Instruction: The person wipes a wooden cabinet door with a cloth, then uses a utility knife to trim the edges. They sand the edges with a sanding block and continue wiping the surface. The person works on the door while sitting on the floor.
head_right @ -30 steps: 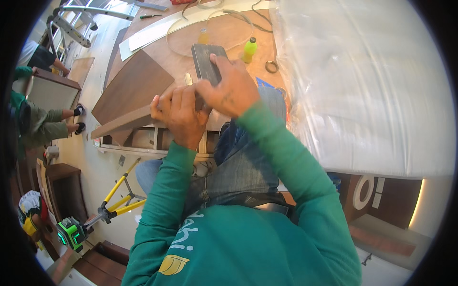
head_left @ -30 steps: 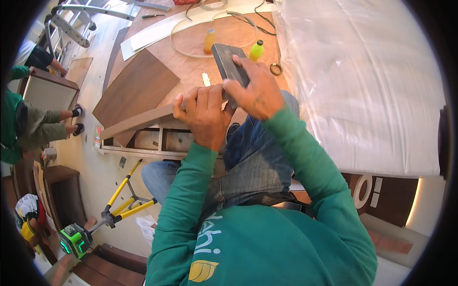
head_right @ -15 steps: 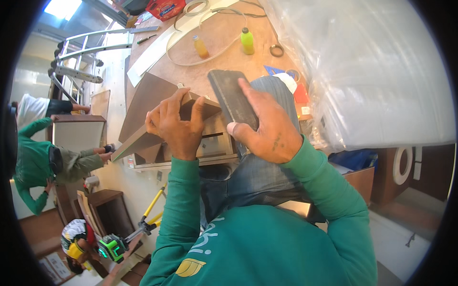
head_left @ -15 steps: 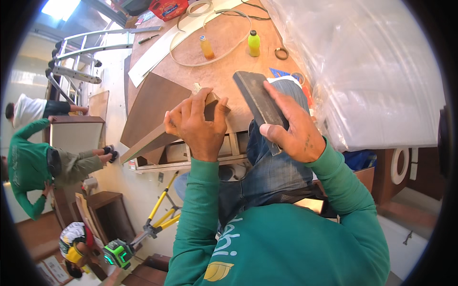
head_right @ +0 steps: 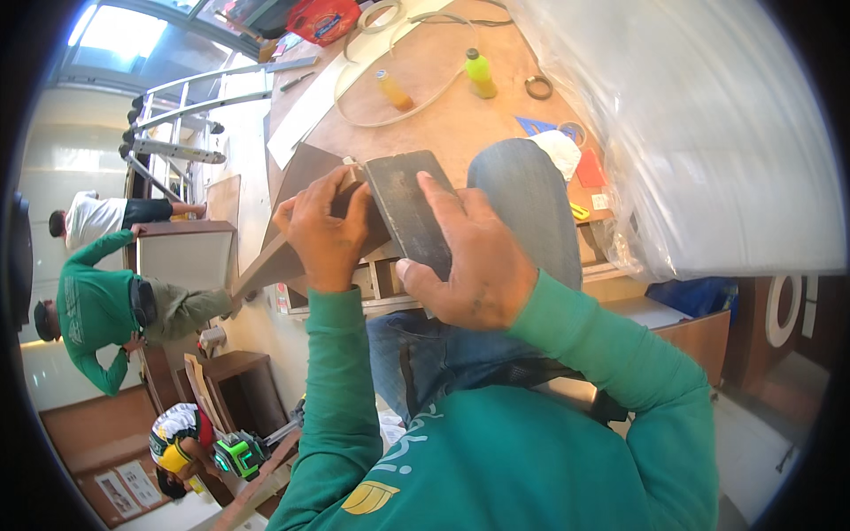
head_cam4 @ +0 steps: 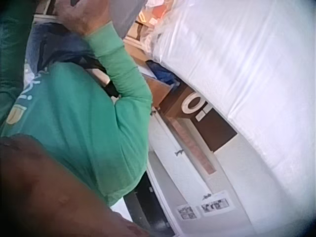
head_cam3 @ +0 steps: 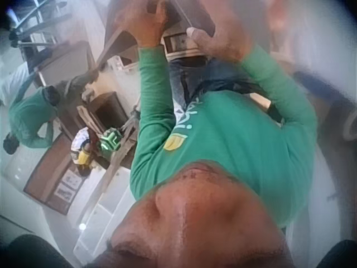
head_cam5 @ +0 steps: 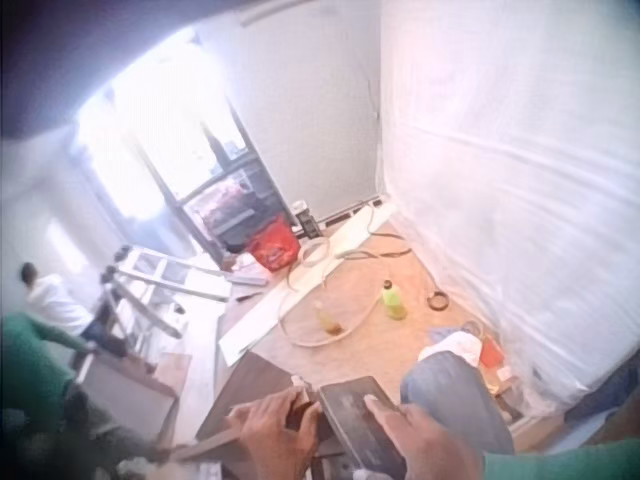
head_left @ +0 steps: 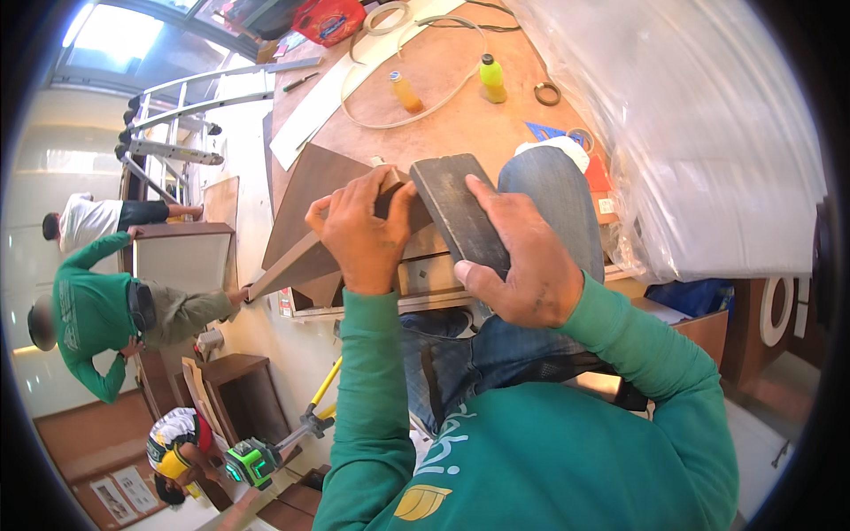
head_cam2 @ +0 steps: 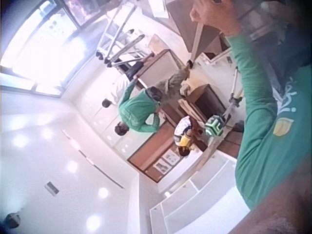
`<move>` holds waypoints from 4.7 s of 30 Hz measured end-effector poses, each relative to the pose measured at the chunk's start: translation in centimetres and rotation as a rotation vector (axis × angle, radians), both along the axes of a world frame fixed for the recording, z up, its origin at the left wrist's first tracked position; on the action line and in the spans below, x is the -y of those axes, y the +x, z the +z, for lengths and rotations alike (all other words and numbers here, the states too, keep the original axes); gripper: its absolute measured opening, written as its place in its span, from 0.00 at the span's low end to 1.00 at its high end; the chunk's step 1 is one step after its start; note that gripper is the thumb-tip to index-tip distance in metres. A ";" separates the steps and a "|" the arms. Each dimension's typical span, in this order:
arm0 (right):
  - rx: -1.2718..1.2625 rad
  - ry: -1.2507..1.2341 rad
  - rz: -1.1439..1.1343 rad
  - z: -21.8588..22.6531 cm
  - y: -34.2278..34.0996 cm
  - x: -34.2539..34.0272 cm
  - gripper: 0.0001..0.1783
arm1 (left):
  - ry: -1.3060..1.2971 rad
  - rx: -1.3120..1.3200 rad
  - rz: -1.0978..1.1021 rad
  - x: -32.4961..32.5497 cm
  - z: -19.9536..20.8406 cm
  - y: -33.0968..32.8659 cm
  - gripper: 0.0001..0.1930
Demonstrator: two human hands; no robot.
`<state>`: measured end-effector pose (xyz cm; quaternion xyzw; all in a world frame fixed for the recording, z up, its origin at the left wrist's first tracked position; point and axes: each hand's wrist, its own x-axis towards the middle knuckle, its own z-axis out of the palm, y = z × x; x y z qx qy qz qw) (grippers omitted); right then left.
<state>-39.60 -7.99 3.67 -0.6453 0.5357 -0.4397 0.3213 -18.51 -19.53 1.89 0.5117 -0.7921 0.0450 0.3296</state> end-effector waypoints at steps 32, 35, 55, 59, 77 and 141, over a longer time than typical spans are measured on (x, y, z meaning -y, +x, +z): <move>-0.336 -0.037 -0.007 4.2 2.3 -0.8 0.50 | -0.097 -0.127 0.096 -3.4 -1.9 -0.7 0.12; -0.370 -0.070 -0.029 2.8 3.2 -0.7 0.49 | -0.096 -0.133 0.099 -3.7 -2.0 -0.7 0.12; -0.222 -0.010 -0.024 2.4 2.3 -1.6 0.51 | -0.074 -0.062 0.113 -4.0 -1.9 -0.8 0.12; -0.267 0.002 -0.043 1.7 3.3 -0.3 0.50 | -0.113 -0.055 0.115 -4.1 -2.2 -0.9 0.12; 0.016 0.097 0.032 1.0 -0.3 -1.9 0.47 | -0.062 0.024 0.114 -4.5 -1.5 -1.4 0.12; 0.678 -0.068 -0.304 -4.4 -2.3 12.1 0.48 | 0.257 -0.396 0.256 0.0 1.4 -4.7 0.18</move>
